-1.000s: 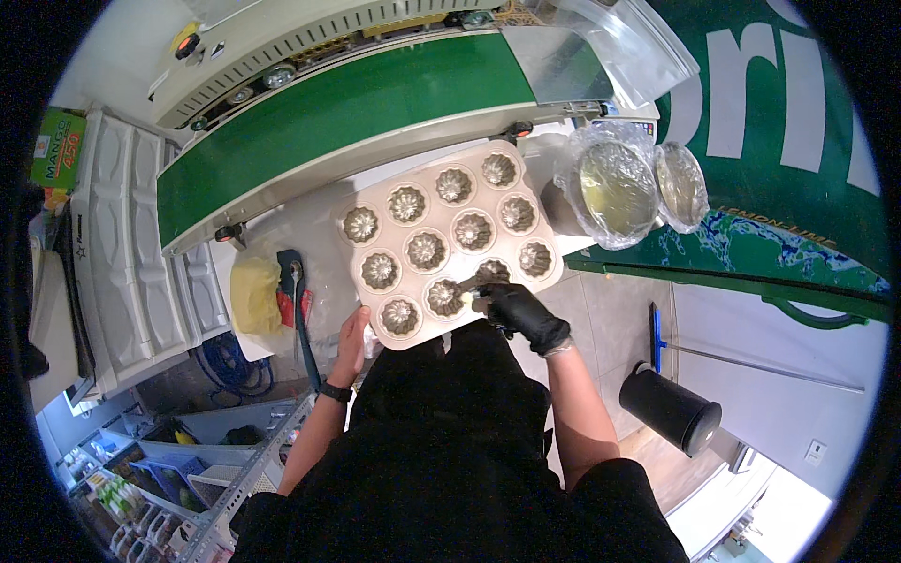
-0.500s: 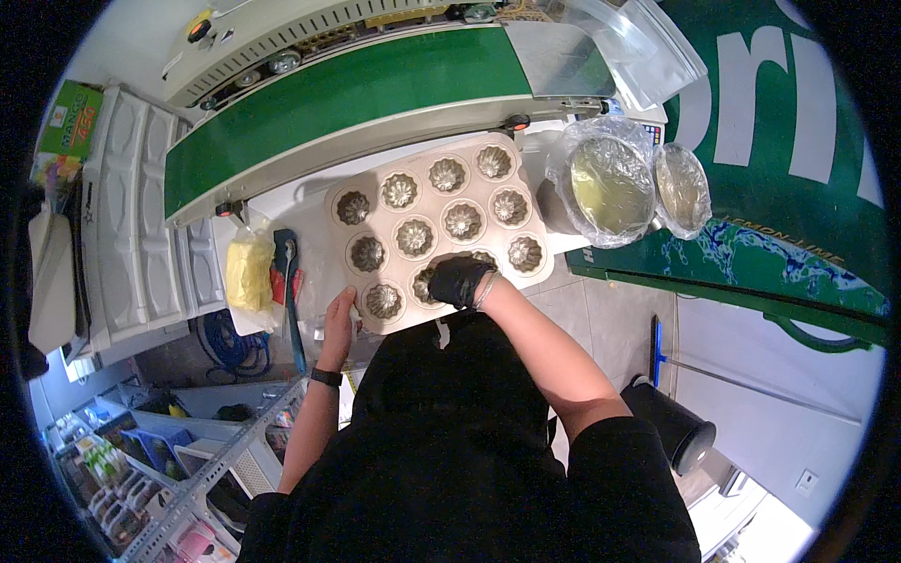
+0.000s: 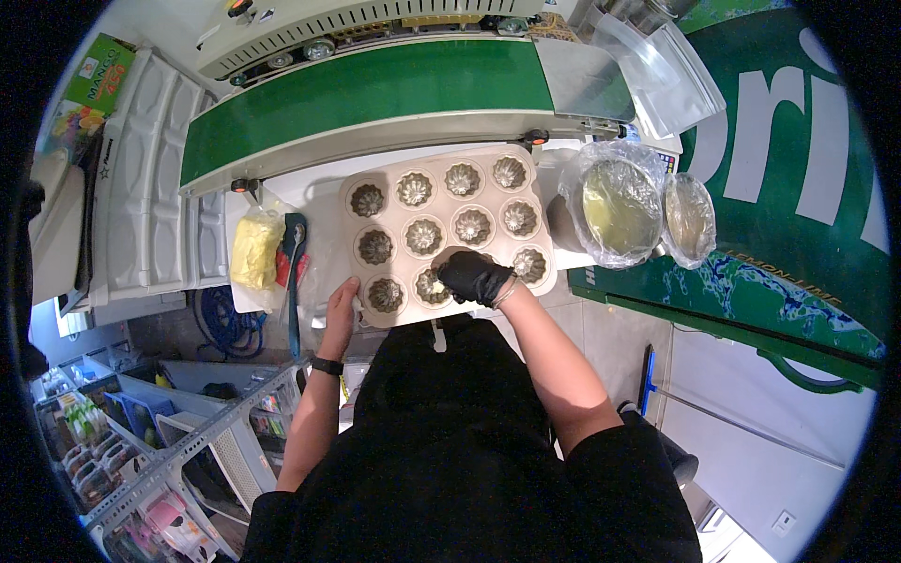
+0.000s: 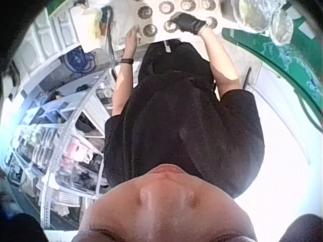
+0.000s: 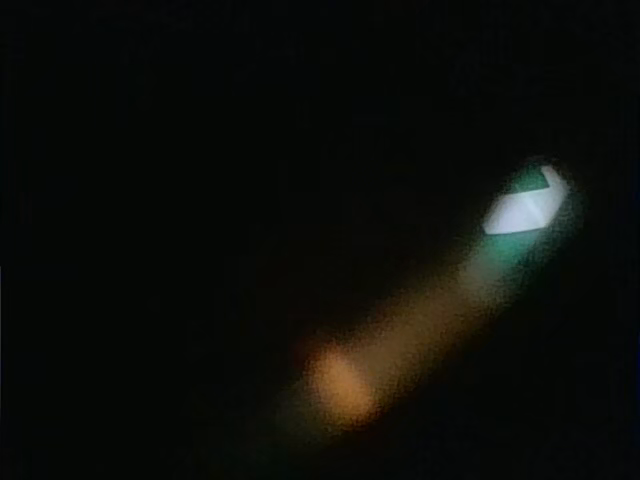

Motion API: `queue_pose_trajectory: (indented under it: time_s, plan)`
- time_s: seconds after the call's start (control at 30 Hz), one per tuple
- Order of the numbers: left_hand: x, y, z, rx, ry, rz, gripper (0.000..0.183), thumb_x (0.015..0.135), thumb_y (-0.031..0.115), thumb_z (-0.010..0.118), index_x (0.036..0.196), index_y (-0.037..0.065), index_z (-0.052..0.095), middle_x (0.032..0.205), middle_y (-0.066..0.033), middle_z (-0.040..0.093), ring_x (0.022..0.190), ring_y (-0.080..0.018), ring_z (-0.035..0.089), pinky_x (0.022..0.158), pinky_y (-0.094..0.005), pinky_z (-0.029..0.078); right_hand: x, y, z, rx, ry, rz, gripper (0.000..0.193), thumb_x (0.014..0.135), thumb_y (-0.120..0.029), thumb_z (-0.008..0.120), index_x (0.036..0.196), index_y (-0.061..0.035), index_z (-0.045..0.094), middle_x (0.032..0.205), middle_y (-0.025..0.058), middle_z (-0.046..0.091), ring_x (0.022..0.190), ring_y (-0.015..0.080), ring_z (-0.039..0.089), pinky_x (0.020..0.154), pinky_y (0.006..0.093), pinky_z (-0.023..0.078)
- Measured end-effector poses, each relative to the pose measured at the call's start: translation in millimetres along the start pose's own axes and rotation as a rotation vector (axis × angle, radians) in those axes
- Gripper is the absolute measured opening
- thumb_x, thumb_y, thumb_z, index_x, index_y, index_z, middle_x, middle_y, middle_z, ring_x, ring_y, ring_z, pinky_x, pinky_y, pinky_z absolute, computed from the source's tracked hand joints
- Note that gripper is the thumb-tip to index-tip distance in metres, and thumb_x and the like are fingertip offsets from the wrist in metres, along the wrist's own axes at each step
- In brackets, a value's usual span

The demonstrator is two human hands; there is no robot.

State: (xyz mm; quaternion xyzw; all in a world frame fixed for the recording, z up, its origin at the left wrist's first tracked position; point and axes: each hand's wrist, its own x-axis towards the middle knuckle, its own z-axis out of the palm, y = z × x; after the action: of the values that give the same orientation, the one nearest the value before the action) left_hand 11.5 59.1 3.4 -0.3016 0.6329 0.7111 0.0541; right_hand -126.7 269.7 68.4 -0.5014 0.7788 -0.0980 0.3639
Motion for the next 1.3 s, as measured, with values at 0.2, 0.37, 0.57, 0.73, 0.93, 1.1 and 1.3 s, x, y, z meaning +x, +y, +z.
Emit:
queue_pose_trajectory:
  time_s: [0.2, 0.37, 0.57, 0.73, 0.93, 1.1, 1.3]
  plan:
    - [0.3, 2.1, 4.3, 0.015, 0.002, 0.094, 0.036, 0.083, 0.029, 0.044, 0.096, -0.003, 0.053, 0.086, -0.0018, 0.053, 0.079, -0.0089, 0.046, 0.073, -0.0206, 0.036, 10.4, -4.2, 14.0, -0.085, -0.019, 0.008, 0.016, 0.062, -0.010, 0.055, 0.074, 0.0006, 0.058, 0.073, 0.0159, 0.057, 0.071, 0.0259, 0.058, 0.059, 0.0333, 0.046]
    - [-5.4, 10.6, 6.7, -0.002, 0.018, 0.057, 0.036, 0.083, 0.027, 0.044, 0.097, -0.005, 0.053, 0.090, -0.0036, 0.054, 0.085, -0.0094, 0.046, 0.079, -0.0208, 0.033, 1.8, -14.5, -13.6, -0.209, -0.018, -0.043, 0.016, 0.065, -0.008, 0.053, 0.076, 0.0024, 0.057, 0.080, 0.0194, 0.057, 0.074, 0.0265, 0.058, 0.060, 0.0337, 0.046]
    - [3.4, -4.3, 3.6, -0.010, 0.005, 0.080, 0.036, 0.083, 0.027, 0.044, 0.098, -0.005, 0.053, 0.091, -0.0040, 0.054, 0.084, -0.0094, 0.046, 0.078, -0.0209, 0.034, 16.1, -8.2, 5.8, 0.120, -0.013, 0.149, 0.016, 0.065, -0.011, 0.051, 0.073, 0.0000, 0.058, 0.075, 0.0170, 0.057, 0.069, 0.0258, 0.058, 0.060, 0.0331, 0.046]
    - [5.1, -9.6, -1.6, -0.005, -0.007, 0.068, 0.037, 0.084, 0.026, 0.043, 0.098, -0.007, 0.052, 0.093, -0.0054, 0.055, 0.087, -0.0099, 0.047, 0.079, -0.0213, 0.035, 5.0, -13.8, -16.9, -0.037, 0.134, -0.036, 0.015, 0.065, -0.010, 0.050, 0.078, -0.0018, 0.054, 0.070, 0.0160, 0.057, 0.066, 0.0266, 0.058, 0.056, 0.0337, 0.046]
    - [5.3, -4.6, -0.4, 0.020, -0.028, 0.070, 0.036, 0.084, 0.025, 0.043, 0.098, -0.007, 0.052, 0.092, -0.0060, 0.055, 0.087, -0.0097, 0.046, 0.079, -0.0215, 0.035, 11.4, -9.3, 2.6, -0.138, 0.186, -0.155, 0.016, 0.062, -0.010, 0.054, 0.078, -0.0044, 0.056, 0.074, 0.0157, 0.057, 0.069, 0.0267, 0.057, 0.060, 0.0350, 0.046]
    - [6.1, -3.3, 0.8, 0.036, -0.039, 0.073, 0.036, 0.084, 0.025, 0.042, 0.096, -0.007, 0.052, 0.091, -0.0054, 0.054, 0.086, -0.0096, 0.046, 0.078, -0.0214, 0.034, 9.8, -7.5, 15.6, -0.054, 0.112, -0.085, 0.017, 0.064, -0.009, 0.054, 0.079, -0.0028, 0.056, 0.076, 0.0156, 0.057, 0.075, 0.0268, 0.057, 0.062, 0.0345, 0.046]
    - [2.8, 1.3, 0.2, 0.072, -0.029, 0.086, 0.036, 0.084, 0.025, 0.042, 0.097, -0.007, 0.052, 0.092, -0.0055, 0.054, 0.085, -0.0099, 0.046, 0.078, -0.0212, 0.034, -24.8, -28.7, -35.1, 0.498, -0.028, 0.265, 0.017, 0.067, -0.006, 0.050, 0.083, 0.0004, 0.053, 0.071, 0.0180, 0.055, 0.068, 0.0286, 0.057, 0.057, 0.0344, 0.045]
